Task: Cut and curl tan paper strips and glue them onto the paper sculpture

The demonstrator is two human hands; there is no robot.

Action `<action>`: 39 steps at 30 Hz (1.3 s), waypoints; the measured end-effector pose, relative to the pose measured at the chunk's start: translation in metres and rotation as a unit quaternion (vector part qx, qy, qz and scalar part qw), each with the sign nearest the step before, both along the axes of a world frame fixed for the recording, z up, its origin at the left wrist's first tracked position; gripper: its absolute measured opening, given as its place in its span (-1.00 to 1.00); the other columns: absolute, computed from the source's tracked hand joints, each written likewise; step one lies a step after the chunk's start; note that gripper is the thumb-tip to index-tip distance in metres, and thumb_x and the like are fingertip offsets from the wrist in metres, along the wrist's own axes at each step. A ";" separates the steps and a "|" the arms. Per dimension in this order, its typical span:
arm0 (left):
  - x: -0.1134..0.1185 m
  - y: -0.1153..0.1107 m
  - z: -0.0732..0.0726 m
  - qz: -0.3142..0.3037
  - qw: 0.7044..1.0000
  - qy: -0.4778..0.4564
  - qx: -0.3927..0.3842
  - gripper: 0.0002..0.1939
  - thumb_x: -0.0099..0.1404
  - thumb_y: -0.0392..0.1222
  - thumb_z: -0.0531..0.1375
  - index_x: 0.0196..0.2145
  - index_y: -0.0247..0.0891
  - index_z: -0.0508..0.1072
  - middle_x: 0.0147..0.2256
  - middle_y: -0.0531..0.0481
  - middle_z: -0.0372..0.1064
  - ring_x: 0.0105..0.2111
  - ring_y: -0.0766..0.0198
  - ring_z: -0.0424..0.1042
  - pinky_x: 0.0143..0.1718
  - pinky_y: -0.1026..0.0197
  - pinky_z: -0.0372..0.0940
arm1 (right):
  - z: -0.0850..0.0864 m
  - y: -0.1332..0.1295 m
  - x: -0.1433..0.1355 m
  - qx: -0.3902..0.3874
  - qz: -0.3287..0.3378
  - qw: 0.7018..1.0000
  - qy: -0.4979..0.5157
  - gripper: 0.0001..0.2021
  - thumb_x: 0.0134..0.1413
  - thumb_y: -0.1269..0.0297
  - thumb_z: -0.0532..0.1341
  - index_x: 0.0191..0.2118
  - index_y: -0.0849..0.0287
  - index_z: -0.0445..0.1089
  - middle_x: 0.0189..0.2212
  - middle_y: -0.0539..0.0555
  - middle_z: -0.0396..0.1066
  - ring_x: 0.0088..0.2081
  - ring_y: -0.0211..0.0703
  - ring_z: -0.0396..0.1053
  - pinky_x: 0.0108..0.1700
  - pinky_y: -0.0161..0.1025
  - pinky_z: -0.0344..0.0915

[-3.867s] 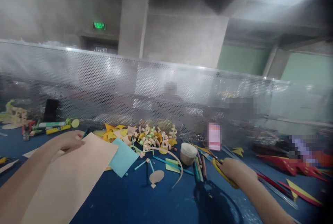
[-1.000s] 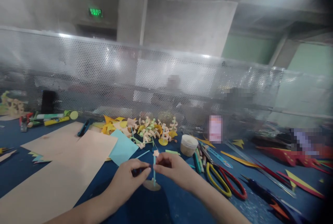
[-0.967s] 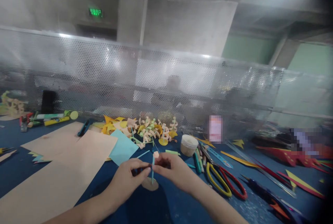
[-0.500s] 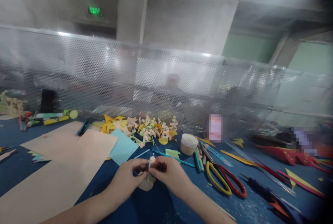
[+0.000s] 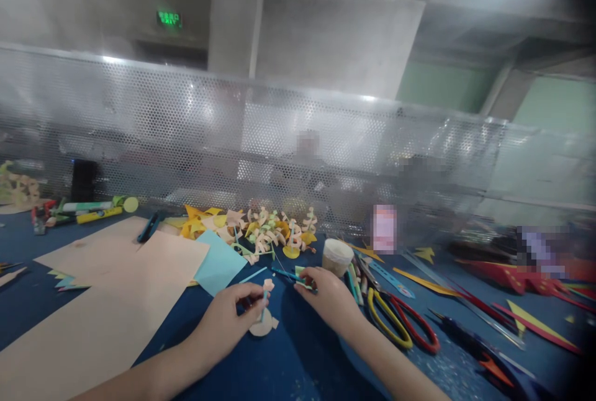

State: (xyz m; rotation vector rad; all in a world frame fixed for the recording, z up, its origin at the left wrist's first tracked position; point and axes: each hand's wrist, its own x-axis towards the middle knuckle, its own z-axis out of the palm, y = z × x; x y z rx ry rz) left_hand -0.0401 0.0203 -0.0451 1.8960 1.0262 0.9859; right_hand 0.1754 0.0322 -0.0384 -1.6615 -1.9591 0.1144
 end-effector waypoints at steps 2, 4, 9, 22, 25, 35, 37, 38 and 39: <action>0.000 0.000 0.001 -0.001 1.000 0.004 -0.004 -0.78 0.17 -0.11 0.07 -0.36 -0.26 0.46 -0.37 -0.04 0.45 -0.35 0.18 0.41 -0.30 0.26 0.27 | -0.004 0.000 -0.002 -0.003 -0.002 1.000 -0.010 -0.92 -0.08 0.36 0.14 -0.44 0.17 0.38 -0.46 0.07 0.37 -0.36 -0.08 0.31 -0.30 -0.22 0.18; 0.001 -0.001 0.002 -0.012 1.000 -0.002 -0.014 -0.77 0.17 -0.11 0.07 -0.35 -0.26 0.46 -0.35 -0.05 0.46 -0.32 0.17 0.41 -0.28 0.25 0.27 | -0.003 0.000 -0.003 -0.008 0.000 1.000 -0.010 -0.89 -0.08 0.42 0.11 -0.47 0.17 0.38 -0.46 0.07 0.38 -0.37 -0.10 0.31 -0.31 -0.23 0.17; 0.002 -0.002 0.003 -0.011 0.999 -0.018 -0.027 -0.76 0.17 -0.06 0.07 -0.33 -0.23 0.44 -0.33 -0.03 0.45 -0.30 0.17 0.41 -0.27 0.25 0.28 | 0.015 0.000 0.002 -0.062 0.040 0.997 0.023 -0.86 -0.04 0.38 0.08 -0.46 0.22 0.38 -0.51 0.07 0.42 -0.44 -0.15 0.35 -0.37 -0.30 0.21; 0.000 0.002 -0.001 -0.045 0.995 -0.052 -0.067 -0.77 0.15 -0.05 0.08 -0.32 -0.24 0.39 -0.34 -0.06 0.42 -0.29 0.12 0.41 -0.30 0.21 0.31 | 0.047 -0.033 0.027 -0.184 0.041 0.980 -0.055 -0.80 -0.06 0.23 0.14 -0.53 0.17 0.46 -0.60 0.00 0.43 -0.50 -0.17 0.35 -0.48 -0.33 0.15; -0.001 0.006 -0.007 -0.044 0.994 -0.057 -0.086 -0.74 0.13 -0.01 0.10 -0.31 -0.21 0.39 -0.34 -0.04 0.42 -0.29 0.10 0.41 -0.29 0.19 0.31 | 0.053 -0.048 0.064 -0.143 -0.083 0.980 -0.111 -0.81 -0.05 0.22 0.11 -0.54 0.16 0.39 -0.53 0.08 0.42 -0.44 -0.07 0.35 -0.43 -0.25 0.13; 0.002 0.008 -0.006 -0.039 0.993 -0.044 -0.100 -0.72 0.12 0.03 0.10 -0.30 -0.18 0.41 -0.38 -0.01 0.40 -0.32 0.15 0.39 -0.33 0.25 0.31 | 0.022 -0.117 0.208 -0.263 -0.313 0.909 -0.080 -0.57 -0.20 0.06 0.19 -0.88 0.06 0.09 -0.74 0.13 0.32 -0.62 -0.01 0.35 -0.52 -0.15 0.19; 0.003 0.007 -0.003 -0.044 0.993 -0.041 -0.105 -0.71 0.14 0.04 0.07 -0.31 -0.20 0.40 -0.40 -0.01 0.38 -0.35 0.17 0.38 -0.35 0.26 0.30 | 0.010 -0.121 0.217 -0.260 -0.306 0.913 0.074 -0.64 -0.31 0.12 0.27 -0.86 0.07 0.16 -0.81 0.06 0.28 -0.73 -0.11 0.27 -0.64 -0.21 0.16; 0.003 0.006 -0.002 -0.043 0.993 -0.038 -0.102 -0.70 0.15 0.04 0.06 -0.32 -0.22 0.40 -0.40 -0.01 0.38 -0.36 0.17 0.38 -0.36 0.26 0.30 | 0.006 -0.122 0.220 -0.233 -0.302 0.907 0.177 -0.67 -0.36 0.17 0.30 -0.86 0.09 0.18 -0.86 0.02 0.24 -0.78 -0.15 0.22 -0.69 -0.24 0.14; 0.003 0.005 0.000 -0.039 0.994 -0.036 -0.097 -0.70 0.15 0.03 0.06 -0.32 -0.23 0.40 -0.40 -0.02 0.38 -0.37 0.18 0.37 -0.35 0.26 0.29 | 0.005 -0.122 0.222 -0.202 -0.294 0.895 0.266 -0.69 -0.39 0.22 0.32 -0.84 0.11 0.19 -0.89 -0.01 0.20 -0.81 -0.19 0.19 -0.74 -0.27 0.12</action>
